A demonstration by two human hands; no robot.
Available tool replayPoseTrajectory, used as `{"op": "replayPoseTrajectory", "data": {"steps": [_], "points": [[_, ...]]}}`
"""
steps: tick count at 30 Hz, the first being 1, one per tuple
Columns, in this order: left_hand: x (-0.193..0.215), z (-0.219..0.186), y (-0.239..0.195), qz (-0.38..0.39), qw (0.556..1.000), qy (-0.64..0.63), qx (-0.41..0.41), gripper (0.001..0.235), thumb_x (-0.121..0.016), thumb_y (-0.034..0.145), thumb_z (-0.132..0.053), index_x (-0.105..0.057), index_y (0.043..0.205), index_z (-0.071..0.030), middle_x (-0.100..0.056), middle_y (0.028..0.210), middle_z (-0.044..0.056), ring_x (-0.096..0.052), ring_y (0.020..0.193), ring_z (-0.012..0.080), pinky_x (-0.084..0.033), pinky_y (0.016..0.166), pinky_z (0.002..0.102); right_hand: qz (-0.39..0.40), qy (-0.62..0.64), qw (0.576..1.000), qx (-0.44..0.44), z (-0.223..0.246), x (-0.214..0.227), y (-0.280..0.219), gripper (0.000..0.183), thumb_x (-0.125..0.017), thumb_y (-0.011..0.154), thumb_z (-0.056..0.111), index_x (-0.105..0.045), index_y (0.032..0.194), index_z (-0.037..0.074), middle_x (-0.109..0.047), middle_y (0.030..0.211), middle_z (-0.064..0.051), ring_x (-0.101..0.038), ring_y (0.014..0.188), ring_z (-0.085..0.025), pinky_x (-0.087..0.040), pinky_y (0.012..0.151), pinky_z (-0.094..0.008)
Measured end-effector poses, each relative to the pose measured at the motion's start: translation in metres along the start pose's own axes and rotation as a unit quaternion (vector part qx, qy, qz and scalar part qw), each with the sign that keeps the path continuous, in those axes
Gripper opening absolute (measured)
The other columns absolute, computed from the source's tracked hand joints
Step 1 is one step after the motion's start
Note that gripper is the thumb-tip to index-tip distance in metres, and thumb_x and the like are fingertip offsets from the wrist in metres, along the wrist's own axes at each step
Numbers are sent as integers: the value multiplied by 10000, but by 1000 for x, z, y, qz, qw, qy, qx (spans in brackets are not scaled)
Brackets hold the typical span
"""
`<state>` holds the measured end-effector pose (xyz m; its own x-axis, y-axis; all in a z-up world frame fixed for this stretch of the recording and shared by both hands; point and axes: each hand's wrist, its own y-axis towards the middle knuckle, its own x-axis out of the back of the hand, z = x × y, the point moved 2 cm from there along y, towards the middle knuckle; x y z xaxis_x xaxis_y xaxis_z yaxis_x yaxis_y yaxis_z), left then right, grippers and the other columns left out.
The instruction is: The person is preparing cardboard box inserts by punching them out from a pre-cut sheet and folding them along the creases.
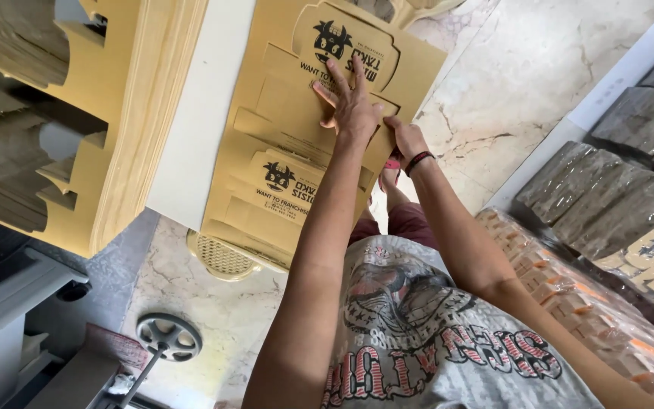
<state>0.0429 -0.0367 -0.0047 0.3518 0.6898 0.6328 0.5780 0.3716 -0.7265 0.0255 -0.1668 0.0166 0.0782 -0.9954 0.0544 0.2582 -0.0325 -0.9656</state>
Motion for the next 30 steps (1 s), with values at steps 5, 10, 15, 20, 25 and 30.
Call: {"op": "replayPoseTrajectory", "data": {"steps": [5,10,15,20,25,30], "points": [[-5,3,-1,-31,999,-43,-2,1117,-748,931,-99,89,1625,-357,357,1654,79,300,1516,531,-552,851,730,28,34,998,41,-9,0,23,216,-678,884,235,-597,795,56,-617,666,-98,-569,470,-217,-460,373,-335],[11,-4,-15,-6,999,-22,27,1067,-647,908,-46,60,1619,-410,330,1667,47,282,1525,499,-277,957,903,-33,-257,900,351,-28,1,-5,581,-609,1023,354,-319,543,199,-312,477,41,-219,433,-104,-150,415,-353],[0,3,-11,-24,999,-38,17,1161,-433,831,253,36,1595,-485,353,1663,17,299,1537,471,-290,955,903,46,-195,897,394,-19,10,-44,600,-612,1004,253,-199,571,213,-224,481,87,-179,453,-63,-106,457,-305],[20,-1,-23,-20,998,-53,12,1006,-579,919,20,-6,1625,-409,270,1695,37,237,1546,481,-329,962,864,10,-169,953,252,-34,23,12,694,-739,945,543,-301,490,254,-267,444,93,-154,379,-87,-175,432,-273],[36,26,-23,-40,996,-70,-26,815,-583,935,-61,-202,1605,-324,111,1701,76,56,1577,416,-446,1023,636,-9,-108,978,180,-74,38,-7,863,-508,838,752,-628,1270,15,-682,1190,-186,-716,964,-285,-626,730,-400],[55,150,-97,-290,944,-100,-125,614,-614,1067,-263,-341,1616,-273,-195,1707,157,-110,1573,466,-104,1228,725,74,-121,978,150,-142,12,-92,810,-612,881,612,-564,1345,-49,-640,1337,-275,-698,1116,-393,-603,856,-511]]}}
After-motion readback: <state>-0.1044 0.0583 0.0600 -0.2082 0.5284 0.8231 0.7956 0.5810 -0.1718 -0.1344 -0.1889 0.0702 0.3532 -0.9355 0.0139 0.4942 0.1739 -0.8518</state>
